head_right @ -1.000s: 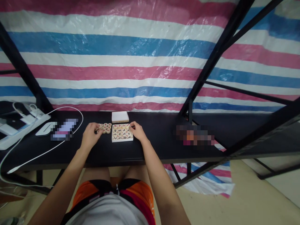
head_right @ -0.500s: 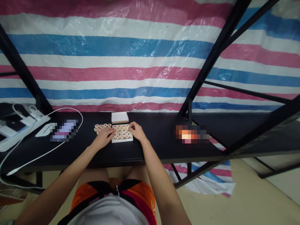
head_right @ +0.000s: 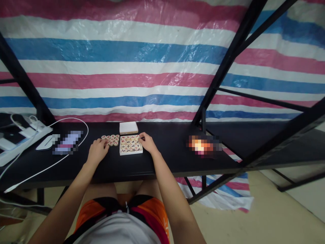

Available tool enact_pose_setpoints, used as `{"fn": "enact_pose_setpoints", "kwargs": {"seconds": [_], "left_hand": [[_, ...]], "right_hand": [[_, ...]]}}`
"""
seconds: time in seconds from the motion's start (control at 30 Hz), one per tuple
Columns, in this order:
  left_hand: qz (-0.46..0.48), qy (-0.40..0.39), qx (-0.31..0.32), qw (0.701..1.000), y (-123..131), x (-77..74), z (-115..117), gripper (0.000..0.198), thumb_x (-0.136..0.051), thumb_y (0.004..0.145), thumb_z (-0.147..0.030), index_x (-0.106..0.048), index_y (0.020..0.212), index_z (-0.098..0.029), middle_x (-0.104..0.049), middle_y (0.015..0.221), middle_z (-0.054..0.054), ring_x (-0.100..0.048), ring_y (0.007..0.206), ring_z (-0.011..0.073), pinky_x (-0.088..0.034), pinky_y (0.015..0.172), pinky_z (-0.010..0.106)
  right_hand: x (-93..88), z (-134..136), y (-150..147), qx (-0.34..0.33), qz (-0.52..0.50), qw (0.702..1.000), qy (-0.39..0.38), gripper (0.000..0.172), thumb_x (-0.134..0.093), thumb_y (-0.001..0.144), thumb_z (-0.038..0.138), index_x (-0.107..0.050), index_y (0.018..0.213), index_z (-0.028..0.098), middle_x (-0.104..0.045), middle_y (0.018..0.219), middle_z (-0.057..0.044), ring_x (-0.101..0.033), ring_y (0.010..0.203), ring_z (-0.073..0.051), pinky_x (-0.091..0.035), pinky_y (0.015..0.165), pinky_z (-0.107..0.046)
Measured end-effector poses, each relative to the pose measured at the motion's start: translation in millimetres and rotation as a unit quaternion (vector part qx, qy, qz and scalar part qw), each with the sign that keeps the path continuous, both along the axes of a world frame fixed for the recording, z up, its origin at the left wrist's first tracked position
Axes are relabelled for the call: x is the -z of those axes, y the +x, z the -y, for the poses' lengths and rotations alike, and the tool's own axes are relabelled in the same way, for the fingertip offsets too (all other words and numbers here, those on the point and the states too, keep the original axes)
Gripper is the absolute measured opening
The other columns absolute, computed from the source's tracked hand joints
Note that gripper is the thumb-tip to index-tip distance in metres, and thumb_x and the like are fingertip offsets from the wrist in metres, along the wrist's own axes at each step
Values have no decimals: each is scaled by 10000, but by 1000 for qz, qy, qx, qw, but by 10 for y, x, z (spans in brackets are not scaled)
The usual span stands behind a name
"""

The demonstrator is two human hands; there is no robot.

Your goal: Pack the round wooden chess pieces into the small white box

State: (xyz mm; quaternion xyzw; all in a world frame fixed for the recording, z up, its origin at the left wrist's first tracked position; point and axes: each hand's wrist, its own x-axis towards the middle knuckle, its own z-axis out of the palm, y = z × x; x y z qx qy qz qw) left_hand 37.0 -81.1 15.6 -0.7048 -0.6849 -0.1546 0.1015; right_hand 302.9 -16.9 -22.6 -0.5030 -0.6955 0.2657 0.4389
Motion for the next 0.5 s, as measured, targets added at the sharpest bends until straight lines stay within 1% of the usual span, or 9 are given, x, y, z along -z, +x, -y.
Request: {"fn": "enact_pose_setpoints", "kwargs": {"seconds": [0.17,0.3,0.4,0.5], "left_hand": [[5,-4,3,1000,41,17,18,281,-423,852,-260,-626,1026,-174,-594,1007,115,-563,921,263,-451,753,345],[7,-2,4,1000,40,34,11,271,-462,829,-272,-620,1025,-171,-598,1017,119,-560,933,272,-456,762,353],[14,-11,7,1000,27,27,4,254,-463,830,-254,-614,1016,-171,-608,997,116,-565,919,263,-454,769,346],[25,9,20,999,27,9,2,233,-460,842,-254,-610,1000,-172,-610,987,113,-565,916,258,-449,791,352]], "right_hand": [[-2,-1,0,4,1,1000,-2,198,-534,752,340,-582,889,206,-632,913,-24,-570,763,-141,-453,749,-297],[-7,2,0,2,0,1000,-7,200,-537,750,337,-582,893,204,-639,909,-24,-574,762,-139,-454,747,-295],[-6,5,1,1,-3,1000,-6,199,-539,749,335,-581,894,207,-639,911,-24,-576,766,-140,-456,739,-291],[-6,7,1,-1,-5,1000,-3,196,-534,754,339,-583,891,207,-638,917,-27,-580,780,-143,-457,739,-289]]}}
